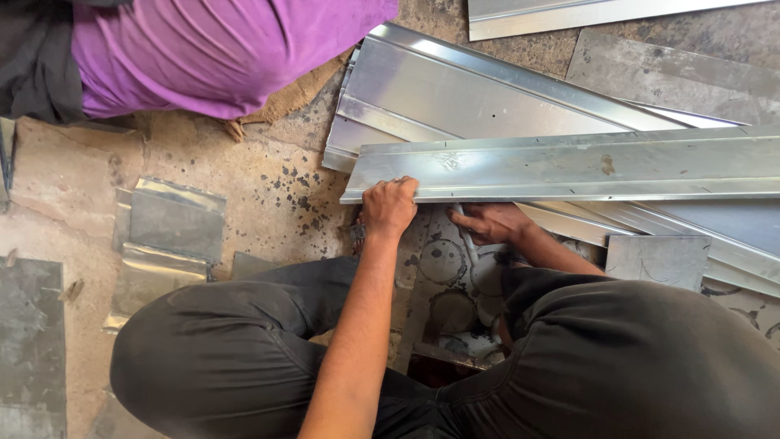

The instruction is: The person sits on the floor and uses a marker to draw lines and symbols on several metal sheets. They repeatedly position a smaller metal template on top of the larger sheets to trace outlines and mark specific points. The person handles the sheets one by one, moving them aside after marking.

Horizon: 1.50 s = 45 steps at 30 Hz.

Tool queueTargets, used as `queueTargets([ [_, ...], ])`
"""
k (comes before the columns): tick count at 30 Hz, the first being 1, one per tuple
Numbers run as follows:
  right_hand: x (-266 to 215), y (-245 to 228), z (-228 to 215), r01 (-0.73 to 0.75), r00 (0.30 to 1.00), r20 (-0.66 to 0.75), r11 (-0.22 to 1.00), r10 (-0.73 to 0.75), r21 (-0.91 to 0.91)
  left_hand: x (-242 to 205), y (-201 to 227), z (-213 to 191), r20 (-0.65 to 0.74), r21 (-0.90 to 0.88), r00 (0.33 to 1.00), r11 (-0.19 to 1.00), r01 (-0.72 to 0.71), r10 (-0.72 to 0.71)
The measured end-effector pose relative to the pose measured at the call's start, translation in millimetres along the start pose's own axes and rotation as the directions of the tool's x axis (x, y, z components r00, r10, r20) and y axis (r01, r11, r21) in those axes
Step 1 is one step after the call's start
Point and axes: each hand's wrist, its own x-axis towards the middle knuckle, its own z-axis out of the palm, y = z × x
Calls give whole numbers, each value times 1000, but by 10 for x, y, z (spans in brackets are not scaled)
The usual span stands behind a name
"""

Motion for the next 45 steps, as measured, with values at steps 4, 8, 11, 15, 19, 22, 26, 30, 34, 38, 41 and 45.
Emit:
queueTargets([
  [4, -4, -54, -62, 175, 967, -184, 984, -178, -35, 67, -36, 4, 97, 13, 995, 999, 30, -31],
  [8, -162, -134, -156, 143, 939, -300, 984, -167, -102, 469, -103, -33, 346, 90, 934, 994, 65, -92],
  [11, -407, -121, -221, 13, 929, -369, 997, -40, -77, 791, -137, -183, 264, 64, 964, 998, 21, -37],
  [15, -779, -87, -369, -273, 860, -438, 961, 262, 40, 1144, -138, -323, 315, 74, 949, 997, 12, -35],
  [19, -1111, -63, -456, -440, 677, -594, 886, 434, 146, 1186, -129, -408, 223, 69, 975, 997, -29, 13],
  [22, -1335, -32, -365, -528, 359, -637, 711, 682, 463, 1150, -106, -452, 192, 118, 981, 991, -58, 34],
  [26, -1732, 268, -303, -94, -160, -430, 420, 888, 902, 992, -135, -385, 236, 135, 971, 989, -65, 32],
  [30, -2217, 649, -519, 588, -319, 117, 100, 941, 803, 677, -180, -237, 179, 141, 982, 986, -92, 66],
  [34, -2455, 1129, -307, 621, -286, 163, 53, 944, 782, 256, -255, 21, 134, 128, 989, 989, -73, 56],
  [38, -2475, 1174, 215, 448, -525, 3, 273, 851, 851, -146, -341, 212, 18, 8, 982, 982, -189, 189],
  [41, -2397, 940, 290, 390, -586, 23, 257, 810, 884, -253, -364, 133, 108, 62, 980, 982, -177, 170],
  [45, -2350, 911, 128, 334, -622, 49, 208, 782, 919, -274, -471, -132, 179, 121, 982, 990, -78, 55],
])
